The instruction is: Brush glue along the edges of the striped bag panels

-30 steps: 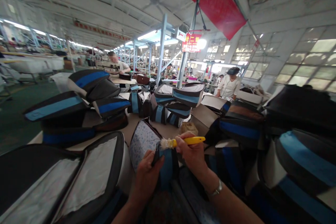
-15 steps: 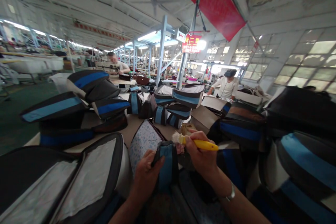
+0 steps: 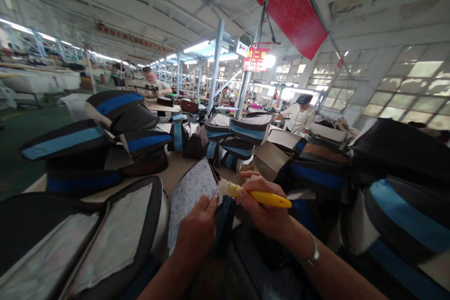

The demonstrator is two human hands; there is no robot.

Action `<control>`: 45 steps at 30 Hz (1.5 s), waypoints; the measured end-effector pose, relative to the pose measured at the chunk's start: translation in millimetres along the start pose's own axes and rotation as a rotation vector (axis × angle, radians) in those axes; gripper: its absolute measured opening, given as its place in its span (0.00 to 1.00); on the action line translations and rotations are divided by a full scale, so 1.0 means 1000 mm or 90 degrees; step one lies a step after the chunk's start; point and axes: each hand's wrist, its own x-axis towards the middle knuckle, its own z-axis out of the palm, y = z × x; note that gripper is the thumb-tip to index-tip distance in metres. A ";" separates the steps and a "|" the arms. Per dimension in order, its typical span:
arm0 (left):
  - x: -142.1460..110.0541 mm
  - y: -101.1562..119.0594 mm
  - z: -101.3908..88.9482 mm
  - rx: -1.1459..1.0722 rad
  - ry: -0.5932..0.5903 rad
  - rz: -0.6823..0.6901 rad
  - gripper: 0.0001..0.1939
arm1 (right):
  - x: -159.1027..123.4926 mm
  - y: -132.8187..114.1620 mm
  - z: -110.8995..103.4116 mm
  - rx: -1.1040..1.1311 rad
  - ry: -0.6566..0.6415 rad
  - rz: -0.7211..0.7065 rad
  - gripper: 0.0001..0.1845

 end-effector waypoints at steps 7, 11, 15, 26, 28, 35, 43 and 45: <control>-0.006 0.005 0.012 0.192 0.044 0.144 0.20 | 0.009 0.009 -0.010 -0.098 -0.109 0.003 0.09; -0.006 0.009 0.013 0.195 0.046 0.159 0.16 | 0.008 0.006 -0.011 -0.092 -0.193 -0.001 0.08; -0.007 0.011 0.012 0.209 0.067 0.182 0.18 | 0.009 0.009 -0.010 -0.156 -0.205 0.031 0.10; -0.007 0.000 0.006 0.220 0.118 0.200 0.19 | -0.003 -0.005 -0.017 -0.044 -0.306 0.131 0.09; -0.001 -0.008 -0.003 0.212 0.148 0.191 0.17 | 0.000 -0.008 -0.029 0.045 -0.160 0.229 0.09; 0.007 -0.045 -0.016 0.018 0.225 0.052 0.13 | 0.000 0.025 -0.008 0.680 0.170 0.634 0.13; -0.017 -0.068 -0.009 -0.014 0.333 -0.190 0.17 | -0.027 0.040 0.088 0.972 0.183 0.766 0.18; -0.026 -0.066 -0.013 0.096 0.314 -0.140 0.14 | -0.031 0.035 0.099 1.005 0.211 0.790 0.17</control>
